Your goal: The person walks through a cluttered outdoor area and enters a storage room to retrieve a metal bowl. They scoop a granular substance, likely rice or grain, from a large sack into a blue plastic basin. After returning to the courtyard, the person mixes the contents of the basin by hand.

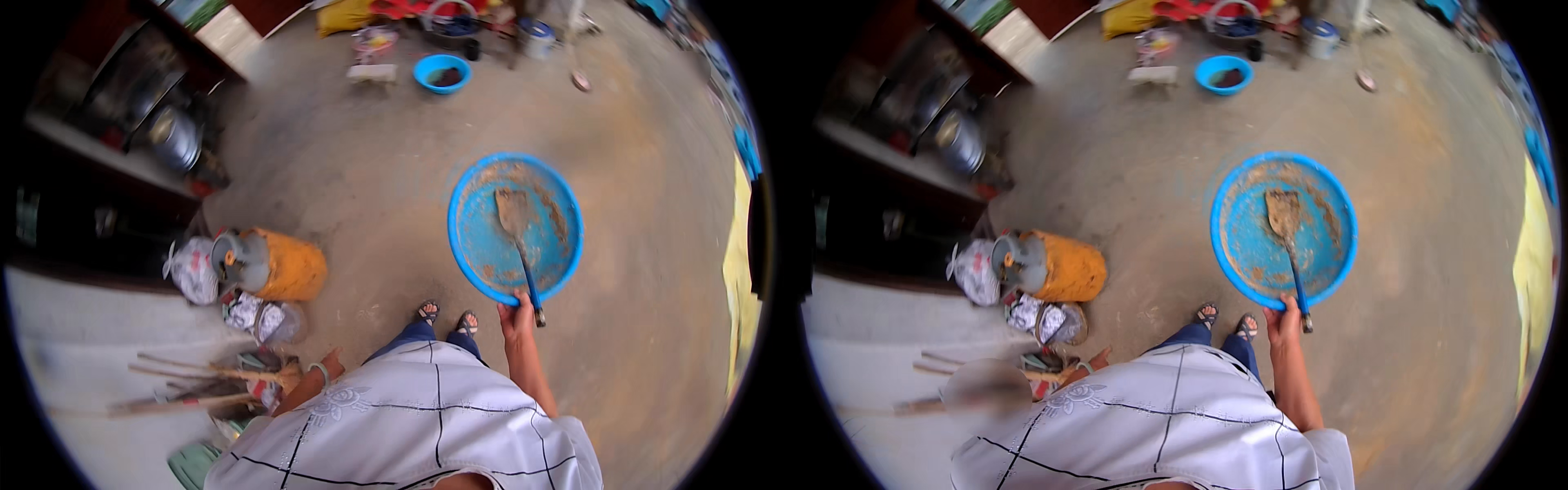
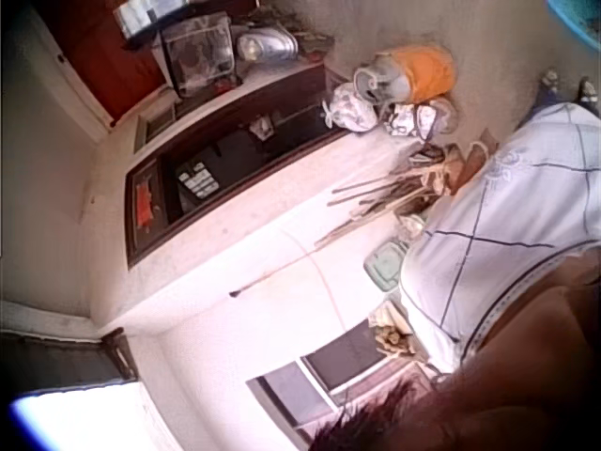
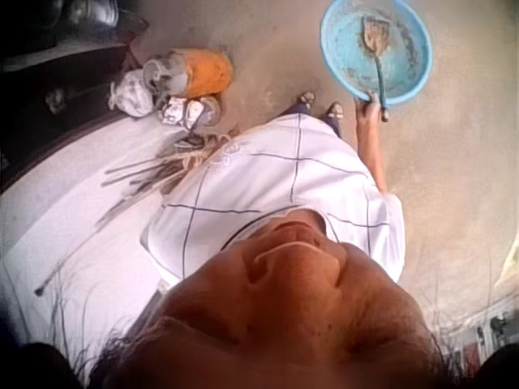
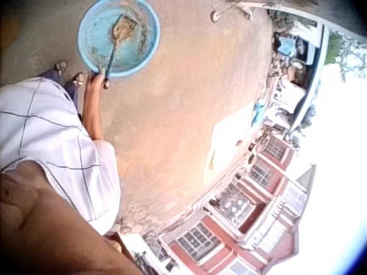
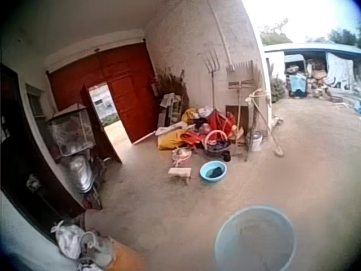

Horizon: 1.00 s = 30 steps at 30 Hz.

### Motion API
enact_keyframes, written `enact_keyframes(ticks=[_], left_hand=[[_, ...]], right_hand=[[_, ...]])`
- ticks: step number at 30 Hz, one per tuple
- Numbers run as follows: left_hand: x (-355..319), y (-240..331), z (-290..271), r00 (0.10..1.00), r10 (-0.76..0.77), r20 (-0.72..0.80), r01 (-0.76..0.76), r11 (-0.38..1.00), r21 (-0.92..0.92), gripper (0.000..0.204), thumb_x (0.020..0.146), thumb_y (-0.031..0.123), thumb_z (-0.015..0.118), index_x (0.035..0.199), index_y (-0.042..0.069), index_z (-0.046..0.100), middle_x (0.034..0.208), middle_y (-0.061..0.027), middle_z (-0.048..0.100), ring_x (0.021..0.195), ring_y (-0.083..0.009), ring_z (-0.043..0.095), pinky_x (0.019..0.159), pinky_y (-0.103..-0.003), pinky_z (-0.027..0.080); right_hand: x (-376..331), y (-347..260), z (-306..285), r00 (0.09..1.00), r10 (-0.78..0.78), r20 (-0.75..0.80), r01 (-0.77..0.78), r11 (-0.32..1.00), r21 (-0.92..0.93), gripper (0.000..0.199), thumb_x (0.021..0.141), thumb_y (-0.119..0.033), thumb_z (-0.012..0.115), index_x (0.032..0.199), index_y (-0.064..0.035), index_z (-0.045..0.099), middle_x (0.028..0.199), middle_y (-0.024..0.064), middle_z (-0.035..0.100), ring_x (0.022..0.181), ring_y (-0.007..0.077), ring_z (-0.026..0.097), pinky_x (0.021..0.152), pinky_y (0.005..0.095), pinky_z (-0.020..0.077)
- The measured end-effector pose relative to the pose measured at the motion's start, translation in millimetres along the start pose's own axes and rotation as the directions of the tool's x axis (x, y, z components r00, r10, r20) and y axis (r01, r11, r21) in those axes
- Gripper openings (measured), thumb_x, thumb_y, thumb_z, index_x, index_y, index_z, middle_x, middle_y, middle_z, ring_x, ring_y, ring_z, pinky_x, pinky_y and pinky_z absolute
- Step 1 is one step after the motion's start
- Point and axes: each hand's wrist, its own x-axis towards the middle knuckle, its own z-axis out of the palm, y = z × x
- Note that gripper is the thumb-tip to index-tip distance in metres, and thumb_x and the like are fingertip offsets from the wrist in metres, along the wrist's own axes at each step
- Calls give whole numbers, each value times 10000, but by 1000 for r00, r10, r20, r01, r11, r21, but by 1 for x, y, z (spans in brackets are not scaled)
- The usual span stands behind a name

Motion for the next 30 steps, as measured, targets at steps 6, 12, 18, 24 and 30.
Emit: enact_keyframes(ticks=[6,12,18,24,30], left_hand=[[-57,-20,132,997,2,72,-19,971,239,300,802,290,509,849,38,665,809,-223,632,802,-370,620,717,-418,489],[-77,68,138,960,-256,110,266,960,-89,297,806,288,510,838,34,661,797,-222,629,788,-366,619,705,-423,486],[-37,93,48,940,-322,110,338,923,-182,295,809,287,511,828,30,656,785,-221,626,774,-363,618,693,-428,483],[87,93,-117,961,-273,-41,265,954,-137,294,812,285,512,817,26,651,773,-220,623,760,-359,617,681,-432,480],[186,171,-345,838,-126,-531,-9,970,-243,288,825,289,534,781,23,633,698,-183,620,708,-324,619,670,-430,475]], right_hand=[[14,-30,-1,961,274,40,-255,932,-256,84,808,-139,535,875,-107,495,699,26,550,530,141,550,468,250,494],[69,-44,4,921,384,58,-334,860,-386,124,809,-146,510,914,-80,501,740,63,544,562,192,536,460,290,488],[65,-50,119,929,369,-31,-333,798,-503,152,807,-151,511,933,-68,496,756,64,522,612,197,538,507,306,503],[108,-48,237,961,265,-77,-270,845,-461,121,785,-141,520,884,-76,494,716,63,512,590,194,539,481,314,506],[150,-68,356,991,116,-62,-131,911,-391,145,771,-126,526,902,-68,500,727,66,530,592,190,541,482,301,490]])
